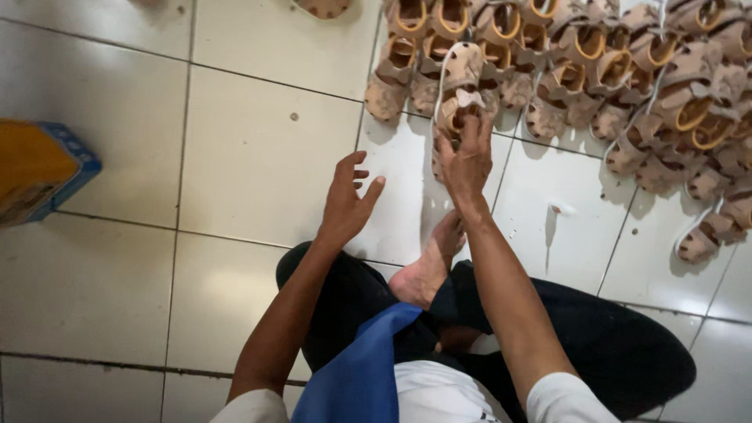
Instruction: The person sits on the floor and glues small flower-shaped decorations onto the straps of children's sandals, pressing each decoration in place by hand. They then arrange the finished sandals in rows on the floor, handling them one at a time.
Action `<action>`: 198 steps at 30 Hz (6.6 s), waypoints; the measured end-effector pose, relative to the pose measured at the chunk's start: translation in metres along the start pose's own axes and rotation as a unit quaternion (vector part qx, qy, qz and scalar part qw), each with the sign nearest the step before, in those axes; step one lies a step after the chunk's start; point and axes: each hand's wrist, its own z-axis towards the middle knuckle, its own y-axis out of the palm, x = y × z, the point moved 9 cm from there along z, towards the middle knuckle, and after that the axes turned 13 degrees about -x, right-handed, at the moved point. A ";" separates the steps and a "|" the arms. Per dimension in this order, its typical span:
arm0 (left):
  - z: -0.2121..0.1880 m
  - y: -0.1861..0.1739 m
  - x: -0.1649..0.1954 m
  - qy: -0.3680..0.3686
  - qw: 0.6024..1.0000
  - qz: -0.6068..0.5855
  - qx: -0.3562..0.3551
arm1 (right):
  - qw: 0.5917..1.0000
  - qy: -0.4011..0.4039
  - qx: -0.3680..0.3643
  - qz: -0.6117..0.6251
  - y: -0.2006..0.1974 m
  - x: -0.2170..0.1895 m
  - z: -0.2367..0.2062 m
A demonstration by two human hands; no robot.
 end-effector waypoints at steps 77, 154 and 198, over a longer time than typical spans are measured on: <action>0.034 -0.140 -0.072 -0.066 0.944 -0.258 0.192 | 0.899 -0.279 -0.331 -0.070 0.086 -0.191 0.047; -0.009 -0.145 -0.101 -0.128 0.907 -0.335 0.222 | 0.862 -0.395 -0.300 -0.101 0.133 -0.224 0.026; -0.037 -0.133 -0.106 -0.113 0.886 -0.385 0.234 | 0.955 -0.151 -0.104 -0.235 -0.052 0.018 0.102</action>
